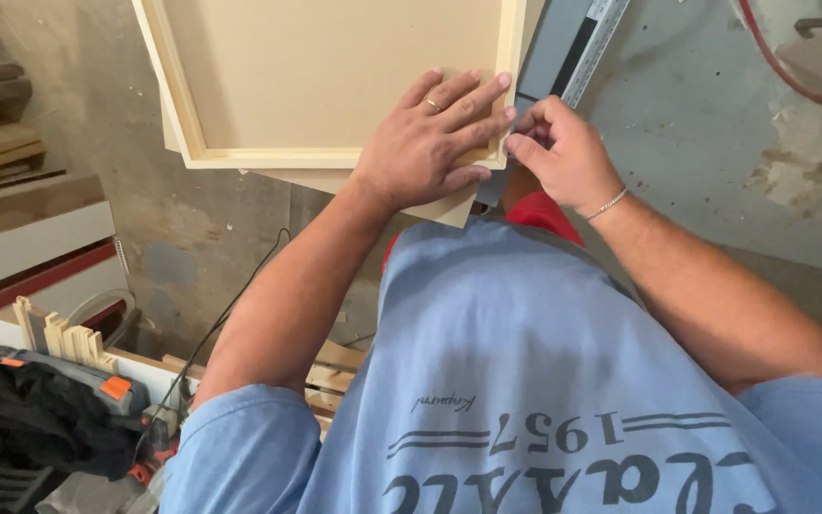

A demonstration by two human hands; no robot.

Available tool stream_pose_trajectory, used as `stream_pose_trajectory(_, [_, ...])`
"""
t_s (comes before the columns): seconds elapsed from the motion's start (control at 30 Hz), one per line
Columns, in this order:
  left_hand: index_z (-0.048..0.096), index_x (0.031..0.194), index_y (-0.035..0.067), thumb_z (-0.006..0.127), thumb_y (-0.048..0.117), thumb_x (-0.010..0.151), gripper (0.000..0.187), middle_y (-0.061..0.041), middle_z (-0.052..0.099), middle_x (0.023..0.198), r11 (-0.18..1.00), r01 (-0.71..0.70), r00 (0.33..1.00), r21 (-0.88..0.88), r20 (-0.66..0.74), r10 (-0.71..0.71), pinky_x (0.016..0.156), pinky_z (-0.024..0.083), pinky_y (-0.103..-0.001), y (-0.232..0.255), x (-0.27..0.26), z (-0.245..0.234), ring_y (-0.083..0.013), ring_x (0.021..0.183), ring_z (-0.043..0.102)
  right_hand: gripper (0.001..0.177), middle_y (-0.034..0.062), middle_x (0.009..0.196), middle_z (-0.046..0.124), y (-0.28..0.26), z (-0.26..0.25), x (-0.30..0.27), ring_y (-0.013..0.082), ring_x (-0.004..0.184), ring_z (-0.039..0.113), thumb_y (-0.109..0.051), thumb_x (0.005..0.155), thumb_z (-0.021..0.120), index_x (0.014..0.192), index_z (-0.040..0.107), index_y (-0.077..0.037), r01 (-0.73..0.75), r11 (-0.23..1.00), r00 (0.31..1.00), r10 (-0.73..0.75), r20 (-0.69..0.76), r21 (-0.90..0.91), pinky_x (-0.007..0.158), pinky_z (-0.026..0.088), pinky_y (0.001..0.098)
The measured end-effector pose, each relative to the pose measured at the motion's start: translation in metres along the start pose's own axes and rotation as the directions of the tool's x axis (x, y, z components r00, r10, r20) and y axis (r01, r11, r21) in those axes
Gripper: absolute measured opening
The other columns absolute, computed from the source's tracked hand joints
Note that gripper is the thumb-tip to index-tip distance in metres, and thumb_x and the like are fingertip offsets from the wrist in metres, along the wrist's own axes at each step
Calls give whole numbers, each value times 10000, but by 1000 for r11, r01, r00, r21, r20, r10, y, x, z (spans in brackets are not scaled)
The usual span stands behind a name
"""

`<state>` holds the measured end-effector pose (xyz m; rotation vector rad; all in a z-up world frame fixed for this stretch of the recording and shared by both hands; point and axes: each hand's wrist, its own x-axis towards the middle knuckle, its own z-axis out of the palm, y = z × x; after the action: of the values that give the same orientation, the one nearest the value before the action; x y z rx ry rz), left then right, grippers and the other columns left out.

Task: Assembling a wooden frame by applying wood glue to strips and fastening them with a pneumatic nail gun.

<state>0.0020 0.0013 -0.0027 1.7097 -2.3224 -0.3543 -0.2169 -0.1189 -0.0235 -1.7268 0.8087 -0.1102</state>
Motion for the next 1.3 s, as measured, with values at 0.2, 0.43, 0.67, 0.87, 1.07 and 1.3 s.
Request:
stream_pose_trajectory(0.2, [549,1546,206,738,558,1027,655,-50,321,1659,1000,1,1000,-14,-19,-1,1199,335,-535,0,0,3,-301,1481,438,118,-12,859,713,-18,-8,13,92,768,601,-221,1035,666,965,648,-129,-275,961,949,270,162,11,731,479,257])
stream_pose_trajectory(0.43, [561,1538,199,774,545,995,678,-56,308,1663,1000,-3,1000,-2,-12,3,1193,337,-527,0,1,2,-302,1480,435,142,-50,880,682,-5,-10,19,95,777,557,-279,1044,629,1045,683,-148,-254,963,936,267,230,-87,732,445,267])
stream_pose_trajectory(0.67, [558,1535,192,777,546,985,689,-63,321,1659,1000,-9,1000,-5,-11,9,1196,336,-530,1,1,0,-308,1475,446,136,21,863,731,-8,-3,14,103,774,639,-222,1055,618,979,624,-110,-284,957,943,269,198,51,720,495,260])
stream_pose_trajectory(0.87, [533,1549,195,716,597,1006,700,-63,318,1664,999,-12,1000,53,-5,13,1198,337,-529,5,1,6,-305,1474,446,119,-50,832,679,5,-1,16,78,742,561,-268,1010,638,985,667,-155,-316,949,936,313,163,-7,702,446,254])
stream_pose_trajectory(1.07, [622,1369,199,758,567,886,622,-98,582,1389,994,111,956,-11,-273,-110,1018,500,-469,9,-28,4,-321,1234,600,271,35,819,703,54,9,21,100,691,665,-196,958,753,1146,611,-62,-251,904,965,207,159,347,594,552,222])
stream_pose_trajectory(1.3, [682,999,276,694,221,836,173,38,600,1025,984,152,906,94,-410,-101,761,513,-342,5,-51,4,-204,923,625,282,91,803,710,48,13,22,157,668,697,-128,940,752,1141,582,-28,-265,831,964,223,144,490,588,597,279])
